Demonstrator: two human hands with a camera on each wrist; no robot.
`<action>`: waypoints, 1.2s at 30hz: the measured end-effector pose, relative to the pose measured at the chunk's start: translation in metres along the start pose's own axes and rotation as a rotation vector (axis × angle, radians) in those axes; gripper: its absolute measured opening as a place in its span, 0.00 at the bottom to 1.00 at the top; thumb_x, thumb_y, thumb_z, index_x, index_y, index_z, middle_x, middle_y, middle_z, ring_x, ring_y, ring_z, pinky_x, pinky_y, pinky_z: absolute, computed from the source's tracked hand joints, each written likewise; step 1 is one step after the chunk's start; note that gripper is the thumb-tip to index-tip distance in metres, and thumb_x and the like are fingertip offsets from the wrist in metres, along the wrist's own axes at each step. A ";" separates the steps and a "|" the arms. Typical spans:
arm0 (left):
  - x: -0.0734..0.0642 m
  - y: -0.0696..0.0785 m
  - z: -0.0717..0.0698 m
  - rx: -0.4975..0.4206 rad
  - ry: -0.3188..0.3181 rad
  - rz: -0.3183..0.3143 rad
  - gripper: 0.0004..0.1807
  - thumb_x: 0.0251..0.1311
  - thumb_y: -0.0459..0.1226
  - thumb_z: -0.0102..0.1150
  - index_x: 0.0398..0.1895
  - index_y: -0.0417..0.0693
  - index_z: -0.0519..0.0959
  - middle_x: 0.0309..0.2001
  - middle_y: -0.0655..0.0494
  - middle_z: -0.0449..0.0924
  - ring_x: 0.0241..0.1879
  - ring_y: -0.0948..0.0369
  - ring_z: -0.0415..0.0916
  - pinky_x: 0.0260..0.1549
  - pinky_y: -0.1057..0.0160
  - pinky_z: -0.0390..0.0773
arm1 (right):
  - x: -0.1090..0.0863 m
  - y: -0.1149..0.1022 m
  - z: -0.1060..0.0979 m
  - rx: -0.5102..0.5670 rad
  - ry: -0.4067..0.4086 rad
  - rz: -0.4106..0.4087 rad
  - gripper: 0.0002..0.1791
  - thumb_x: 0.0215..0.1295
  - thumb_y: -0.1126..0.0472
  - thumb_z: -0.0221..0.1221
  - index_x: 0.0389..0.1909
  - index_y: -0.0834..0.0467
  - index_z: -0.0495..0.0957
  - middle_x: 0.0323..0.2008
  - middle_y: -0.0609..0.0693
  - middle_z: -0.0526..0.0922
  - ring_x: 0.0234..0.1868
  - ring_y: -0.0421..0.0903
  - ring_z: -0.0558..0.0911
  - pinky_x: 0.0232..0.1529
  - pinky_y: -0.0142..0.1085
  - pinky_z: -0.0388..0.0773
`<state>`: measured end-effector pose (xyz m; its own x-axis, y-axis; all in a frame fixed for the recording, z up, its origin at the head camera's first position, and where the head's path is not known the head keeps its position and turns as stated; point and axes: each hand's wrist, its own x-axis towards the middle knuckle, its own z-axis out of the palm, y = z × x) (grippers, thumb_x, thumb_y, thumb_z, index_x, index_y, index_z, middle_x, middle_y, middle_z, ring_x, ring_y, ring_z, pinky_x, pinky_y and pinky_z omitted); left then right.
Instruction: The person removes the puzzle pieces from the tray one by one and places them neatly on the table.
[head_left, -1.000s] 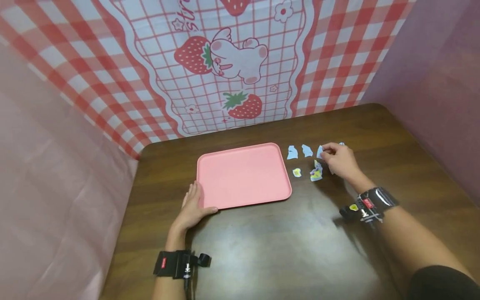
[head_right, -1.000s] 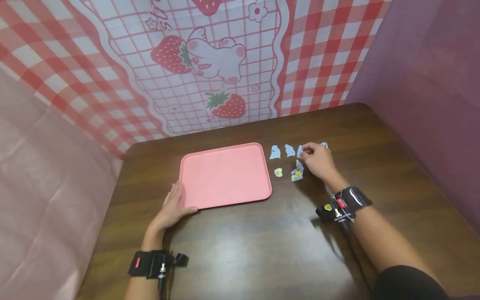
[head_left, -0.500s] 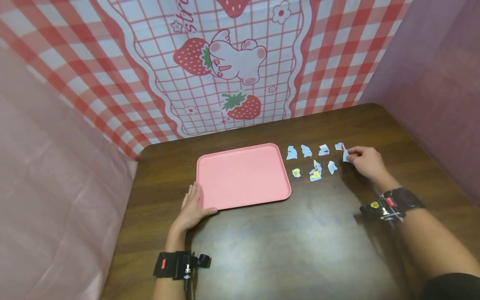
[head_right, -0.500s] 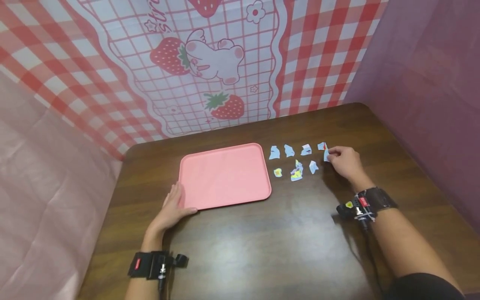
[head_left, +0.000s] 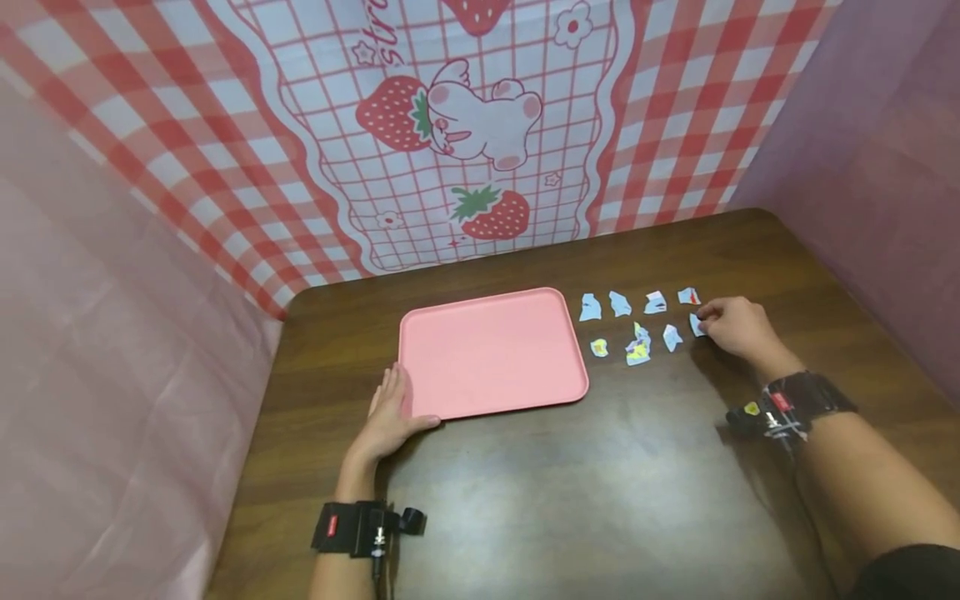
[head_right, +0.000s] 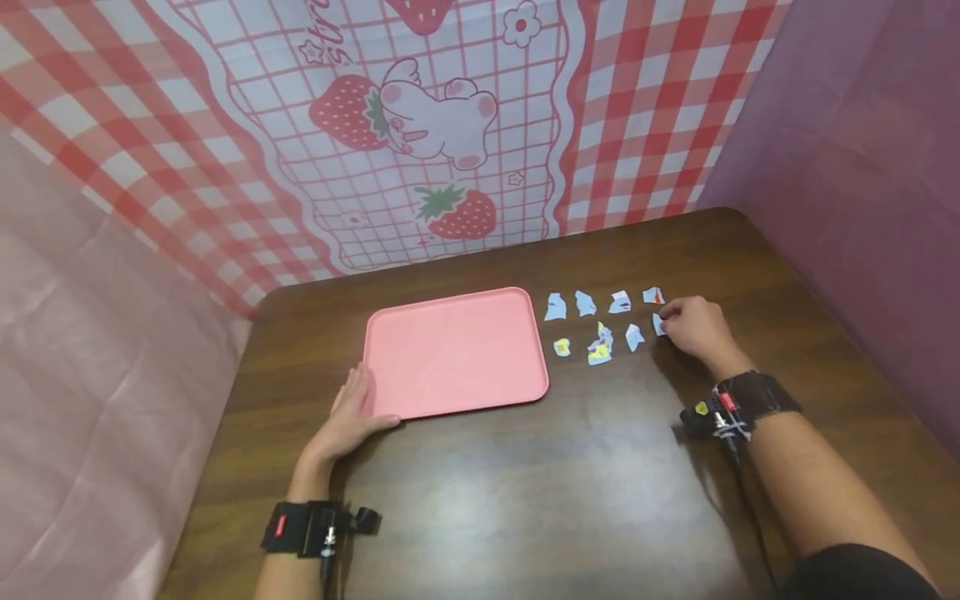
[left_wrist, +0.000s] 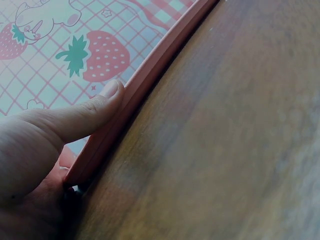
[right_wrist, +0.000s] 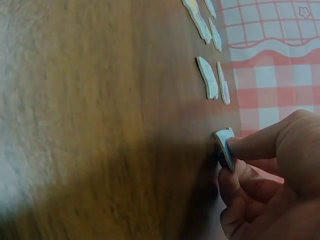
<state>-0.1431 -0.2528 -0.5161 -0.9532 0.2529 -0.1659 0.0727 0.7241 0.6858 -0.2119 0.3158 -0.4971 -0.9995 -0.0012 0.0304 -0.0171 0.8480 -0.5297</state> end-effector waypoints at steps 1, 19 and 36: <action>0.000 0.000 0.000 -0.001 -0.001 0.001 0.66 0.57 0.53 0.71 0.78 0.31 0.33 0.79 0.36 0.27 0.78 0.45 0.23 0.74 0.43 0.30 | 0.000 0.000 0.000 -0.005 0.002 0.004 0.12 0.61 0.66 0.61 0.41 0.69 0.84 0.37 0.66 0.85 0.37 0.61 0.78 0.35 0.49 0.70; -0.001 -0.001 0.000 -0.007 0.008 -0.001 0.66 0.56 0.53 0.72 0.79 0.32 0.34 0.80 0.38 0.28 0.79 0.47 0.23 0.74 0.45 0.29 | -0.006 -0.002 0.005 0.028 0.082 0.016 0.12 0.62 0.64 0.57 0.39 0.68 0.85 0.38 0.68 0.85 0.40 0.67 0.80 0.35 0.52 0.71; -0.002 0.002 -0.002 -0.014 0.025 0.018 0.64 0.56 0.51 0.72 0.78 0.28 0.38 0.79 0.33 0.30 0.78 0.43 0.25 0.74 0.43 0.30 | -0.011 -0.014 0.007 0.075 0.160 0.016 0.13 0.65 0.62 0.56 0.40 0.67 0.84 0.35 0.64 0.86 0.36 0.61 0.80 0.32 0.47 0.69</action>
<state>-0.1416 -0.2526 -0.5130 -0.9588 0.2496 -0.1356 0.0861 0.7104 0.6985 -0.2009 0.3007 -0.4962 -0.9830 0.1016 0.1532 -0.0091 0.8053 -0.5928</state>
